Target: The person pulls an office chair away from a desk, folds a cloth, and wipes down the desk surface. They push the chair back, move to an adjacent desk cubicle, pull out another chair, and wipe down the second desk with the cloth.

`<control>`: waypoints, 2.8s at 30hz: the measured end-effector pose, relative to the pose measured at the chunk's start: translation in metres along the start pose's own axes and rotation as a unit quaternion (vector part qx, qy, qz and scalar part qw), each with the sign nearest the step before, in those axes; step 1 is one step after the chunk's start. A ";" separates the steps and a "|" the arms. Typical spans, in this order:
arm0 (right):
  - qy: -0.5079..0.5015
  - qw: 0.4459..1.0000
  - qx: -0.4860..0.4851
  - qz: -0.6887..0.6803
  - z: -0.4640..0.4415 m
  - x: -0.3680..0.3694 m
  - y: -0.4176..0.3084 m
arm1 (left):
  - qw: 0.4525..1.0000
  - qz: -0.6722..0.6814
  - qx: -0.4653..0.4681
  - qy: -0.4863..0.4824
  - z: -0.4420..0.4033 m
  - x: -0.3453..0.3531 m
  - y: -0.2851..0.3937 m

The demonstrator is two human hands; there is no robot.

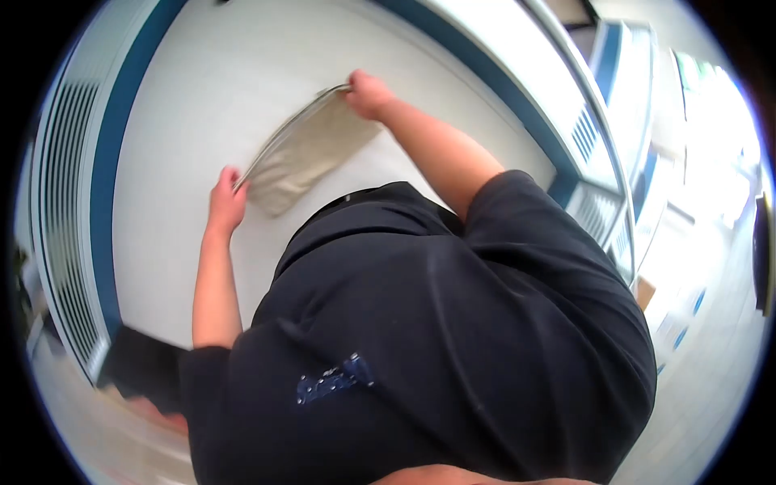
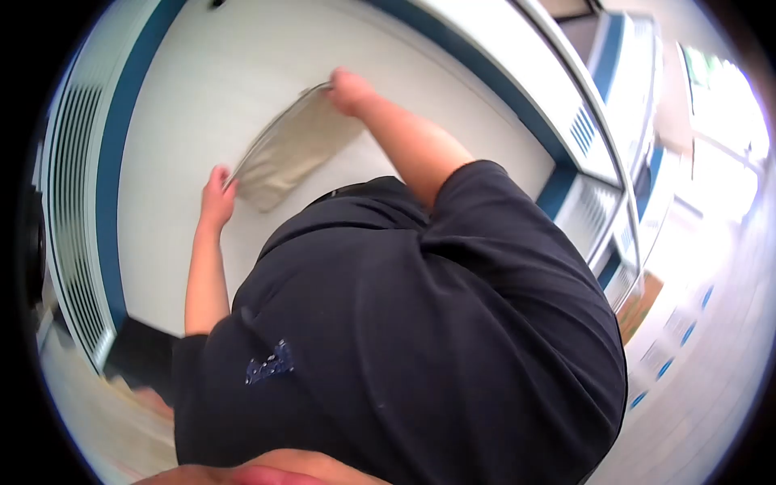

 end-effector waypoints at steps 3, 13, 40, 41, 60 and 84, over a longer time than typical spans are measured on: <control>0.065 0.994 -0.016 -0.088 0.057 -0.027 0.028 | 1.000 0.012 0.024 -0.005 0.005 -0.010 0.043; 0.188 0.957 -0.033 -0.218 0.264 -0.096 0.230 | 0.975 -0.028 0.150 -0.162 -0.036 0.122 0.227; 0.231 0.958 0.168 -0.033 0.366 0.096 0.437 | 0.709 -0.567 0.359 -0.218 -0.014 0.541 0.383; 0.237 0.957 0.165 -0.029 0.367 0.094 0.435 | 0.707 -0.569 0.359 -0.217 -0.012 0.538 0.384; 0.254 0.928 0.261 0.075 0.321 -0.069 0.580 | 0.751 -0.549 0.346 -0.125 -0.095 0.640 0.541; 0.180 0.957 0.220 -0.055 0.387 0.133 0.420 | 0.687 -0.576 0.352 -0.268 0.023 0.530 0.360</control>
Point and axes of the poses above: each hand's wrist, its own z-axis away from the middle knuckle, its own x-axis out of the palm, y = z × x, the point moved 7 cm from there along -z, towards the middle knuckle, and after that the axes turned 10 degrees about -y, right-handed, at the moved point
